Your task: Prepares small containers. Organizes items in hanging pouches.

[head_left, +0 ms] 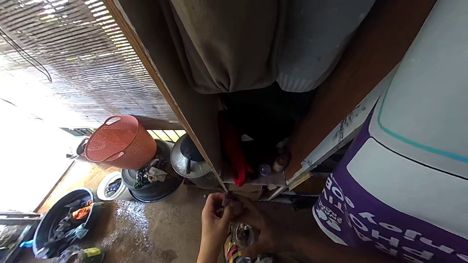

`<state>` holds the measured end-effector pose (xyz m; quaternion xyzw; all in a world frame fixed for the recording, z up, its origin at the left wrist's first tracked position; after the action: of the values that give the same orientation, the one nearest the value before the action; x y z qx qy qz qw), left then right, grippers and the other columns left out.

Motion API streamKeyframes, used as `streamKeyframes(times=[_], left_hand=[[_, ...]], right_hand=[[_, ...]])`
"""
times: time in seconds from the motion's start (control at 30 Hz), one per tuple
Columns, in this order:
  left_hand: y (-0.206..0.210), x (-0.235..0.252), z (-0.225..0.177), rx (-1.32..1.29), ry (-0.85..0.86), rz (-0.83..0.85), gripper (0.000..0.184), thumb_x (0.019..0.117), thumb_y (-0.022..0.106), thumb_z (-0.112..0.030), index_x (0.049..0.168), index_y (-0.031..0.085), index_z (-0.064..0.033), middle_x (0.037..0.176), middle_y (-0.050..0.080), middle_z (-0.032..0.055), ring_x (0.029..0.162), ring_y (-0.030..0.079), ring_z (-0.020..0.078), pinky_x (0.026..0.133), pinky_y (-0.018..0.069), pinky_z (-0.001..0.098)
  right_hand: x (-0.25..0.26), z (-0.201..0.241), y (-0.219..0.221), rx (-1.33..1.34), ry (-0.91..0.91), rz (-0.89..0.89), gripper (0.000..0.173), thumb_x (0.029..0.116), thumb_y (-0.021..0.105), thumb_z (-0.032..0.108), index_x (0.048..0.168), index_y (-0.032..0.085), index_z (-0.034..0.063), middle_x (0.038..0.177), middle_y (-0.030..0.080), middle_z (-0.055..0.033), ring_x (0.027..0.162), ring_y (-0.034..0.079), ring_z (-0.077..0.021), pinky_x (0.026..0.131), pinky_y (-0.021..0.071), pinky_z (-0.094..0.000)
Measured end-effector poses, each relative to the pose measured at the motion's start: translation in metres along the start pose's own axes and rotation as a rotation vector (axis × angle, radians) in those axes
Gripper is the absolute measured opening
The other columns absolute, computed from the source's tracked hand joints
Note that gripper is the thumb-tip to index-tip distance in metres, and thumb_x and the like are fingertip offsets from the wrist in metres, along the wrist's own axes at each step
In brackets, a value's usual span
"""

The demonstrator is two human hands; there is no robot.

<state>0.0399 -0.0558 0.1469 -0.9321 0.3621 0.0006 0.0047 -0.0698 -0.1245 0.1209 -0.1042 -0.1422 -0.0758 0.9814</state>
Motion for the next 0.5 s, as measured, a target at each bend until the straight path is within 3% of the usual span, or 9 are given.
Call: streamKeyframes(times=[0.1, 0.2, 0.3, 0.37, 0.43, 0.5], left_hand=[[0.008, -0.007, 0.001, -0.077, -0.011, 0.071, 0.028, 0.0868, 0.074, -0.008, 0.109, 0.058, 0.0001, 0.095, 0.069, 0.0017, 0.085, 0.069, 0.0075, 0.076, 0.0605, 0.0249], [0.012, -0.011, -0.008, 0.007, 0.051, 0.114, 0.035, 0.0864, 0.075, -0.008, 0.115, 0.058, 0.0029, 0.099, 0.070, 0.0040, 0.087, 0.071, 0.0089, 0.077, 0.0622, 0.0261], [0.016, -0.011, -0.017, 0.120, 0.107, 0.199, 0.038, 0.0859, 0.078, -0.010, 0.116, 0.061, 0.0039, 0.102, 0.071, 0.0052, 0.089, 0.072, 0.0096, 0.076, 0.0632, 0.0271], [0.016, -0.012, -0.026, 0.268, 0.192, 0.234, 0.037, 0.0856, 0.079, -0.016, 0.115, 0.065, 0.0006, 0.105, 0.071, 0.0042, 0.096, 0.070, 0.0074, 0.081, 0.0607, 0.0239], [0.012, -0.013, -0.035, 0.410, 0.301, 0.202, 0.033, 0.0843, 0.079, -0.021, 0.111, 0.071, -0.0045, 0.104, 0.072, 0.0023, 0.098, 0.065, 0.0061, 0.085, 0.0542, 0.0214], [0.010, -0.011, -0.033, 0.371, 0.324, 0.203, 0.034, 0.0845, 0.080, -0.020, 0.111, 0.069, -0.0016, 0.105, 0.071, 0.0059, 0.094, 0.069, 0.0069, 0.081, 0.0596, 0.0227]], right_hand=[[-0.003, 0.003, -0.002, 0.066, -0.006, -0.021, 0.063, 0.0830, 0.082, 0.049, 0.123, 0.070, 0.0009, 0.152, 0.043, -0.0229, 0.130, 0.055, -0.0119, 0.103, 0.0521, -0.0251], [-0.001, 0.004, -0.005, 0.129, 0.023, -0.010, 0.063, 0.0827, 0.084, 0.043, 0.124, 0.067, -0.0026, 0.142, 0.051, -0.0191, 0.121, 0.057, -0.0074, 0.100, 0.0510, -0.0207], [0.000, 0.002, -0.003, 0.232, 0.121, 0.038, 0.079, 0.0790, 0.088, 0.035, 0.137, 0.052, -0.0064, 0.137, 0.058, -0.0138, 0.121, 0.058, -0.0056, 0.101, 0.0518, -0.0231], [-0.001, -0.001, -0.003, 0.258, 0.148, 0.051, 0.090, 0.0775, 0.088, 0.036, 0.142, 0.043, -0.0073, 0.132, 0.063, -0.0121, 0.119, 0.061, -0.0060, 0.101, 0.0530, -0.0254], [0.000, 0.001, -0.007, 0.232, 0.152, 0.072, 0.088, 0.0783, 0.087, 0.040, 0.140, 0.046, -0.0072, 0.128, 0.064, -0.0127, 0.115, 0.063, -0.0064, 0.098, 0.0541, -0.0256], [0.000, 0.003, -0.008, 0.211, 0.133, 0.106, 0.084, 0.0806, 0.084, 0.045, 0.138, 0.050, -0.0062, 0.127, 0.065, -0.0127, 0.111, 0.063, -0.0059, 0.095, 0.0551, -0.0250]])
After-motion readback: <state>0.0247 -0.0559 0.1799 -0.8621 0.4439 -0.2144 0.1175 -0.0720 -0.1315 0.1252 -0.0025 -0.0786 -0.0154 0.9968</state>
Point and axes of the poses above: each hand's wrist, its own x-axis towards the middle knuckle, its own y-axis out of the palm, z = x × y, the point moved 10 cm from there along x, towards the middle knuckle
